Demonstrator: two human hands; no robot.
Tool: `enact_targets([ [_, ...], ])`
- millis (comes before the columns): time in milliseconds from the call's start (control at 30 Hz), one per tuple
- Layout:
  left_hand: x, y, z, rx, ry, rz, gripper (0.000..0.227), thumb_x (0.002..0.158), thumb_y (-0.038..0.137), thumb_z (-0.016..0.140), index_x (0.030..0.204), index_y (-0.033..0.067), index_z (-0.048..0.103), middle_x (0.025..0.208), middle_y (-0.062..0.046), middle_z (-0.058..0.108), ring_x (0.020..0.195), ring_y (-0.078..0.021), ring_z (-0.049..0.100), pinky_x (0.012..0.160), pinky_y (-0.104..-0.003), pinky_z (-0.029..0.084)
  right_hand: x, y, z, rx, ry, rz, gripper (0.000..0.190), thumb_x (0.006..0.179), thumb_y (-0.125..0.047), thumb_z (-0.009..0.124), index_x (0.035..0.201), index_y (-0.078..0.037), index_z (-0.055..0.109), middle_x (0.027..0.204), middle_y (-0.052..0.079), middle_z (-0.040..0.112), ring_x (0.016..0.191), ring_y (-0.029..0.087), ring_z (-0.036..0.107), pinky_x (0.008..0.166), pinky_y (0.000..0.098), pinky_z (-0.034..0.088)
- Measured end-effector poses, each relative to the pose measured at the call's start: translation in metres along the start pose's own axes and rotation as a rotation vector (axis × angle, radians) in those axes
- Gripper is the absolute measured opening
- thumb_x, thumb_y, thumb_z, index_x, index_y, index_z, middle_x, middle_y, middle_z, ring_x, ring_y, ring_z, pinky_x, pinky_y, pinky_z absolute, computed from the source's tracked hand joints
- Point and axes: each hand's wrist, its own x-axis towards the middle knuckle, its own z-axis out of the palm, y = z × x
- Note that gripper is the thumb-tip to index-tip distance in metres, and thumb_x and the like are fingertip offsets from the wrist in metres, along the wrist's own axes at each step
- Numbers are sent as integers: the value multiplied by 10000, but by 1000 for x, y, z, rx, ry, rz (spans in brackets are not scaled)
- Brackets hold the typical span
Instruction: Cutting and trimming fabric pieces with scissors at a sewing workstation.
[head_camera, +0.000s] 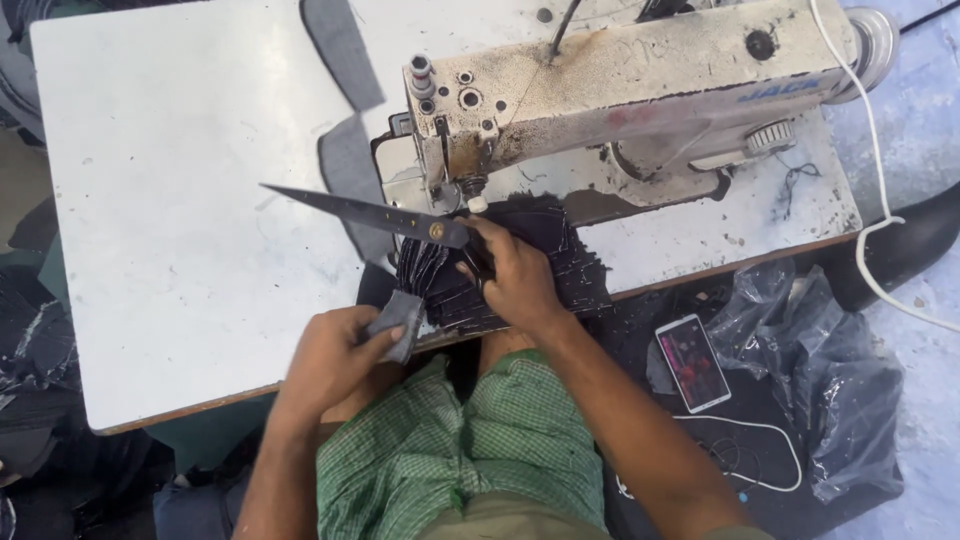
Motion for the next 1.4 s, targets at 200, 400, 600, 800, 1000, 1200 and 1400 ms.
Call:
enact_targets([
  [200,-11,4,3,-182,118,79,260,874,258,736,1019,44,765,708,-155,732,586,-192,690,597,-354,531,-14,-19,-27,85,-27,34,626,853,-212,859,1369,-32,555,1133,182,742,985,284,776,803,364,614],
  [400,-14,5,1,-224,89,31,258,892,250,732,1039,41,770,696,-170,732,597,-209,665,603,-356,530,-132,-1,-70,715,-530,588,956,692,-255,930,1488,-19,455,1011,44,656,895,149,649,776,294,556],
  [600,-15,4,0,-242,93,85,262,892,258,725,1028,37,766,713,-146,746,599,-178,690,588,-342,533,-236,21,-87,926,-767,862,894,776,-318,883,1493,-10,448,819,-38,469,712,90,466,644,263,412],
  [800,-16,5,1,-215,84,85,262,894,262,725,1018,35,772,690,-162,735,586,-200,674,583,-353,530,-217,17,-78,875,-744,787,797,791,-152,853,1455,-7,439,863,-43,511,775,60,514,684,256,462],
  [1000,-15,6,0,-187,94,84,259,890,269,732,1011,43,771,699,-157,742,571,-196,687,574,-356,526,-191,14,-74,814,-754,855,707,788,-179,848,1406,4,559,738,-25,510,635,83,481,581,247,407],
  [1200,-14,1,2,-174,86,70,244,891,246,728,1020,43,771,695,-176,723,556,-206,672,573,-365,532,-191,12,-66,746,-716,923,656,785,-184,878,1346,19,604,877,-9,661,737,77,588,635,249,461],
  [1400,-50,-9,2,-62,93,152,190,858,170,743,1008,64,792,794,-183,747,647,-292,734,617,-395,567,-196,-7,-55,624,-599,823,627,790,-62,877,1322,-26,547,993,101,700,932,153,665,818,297,545],
])
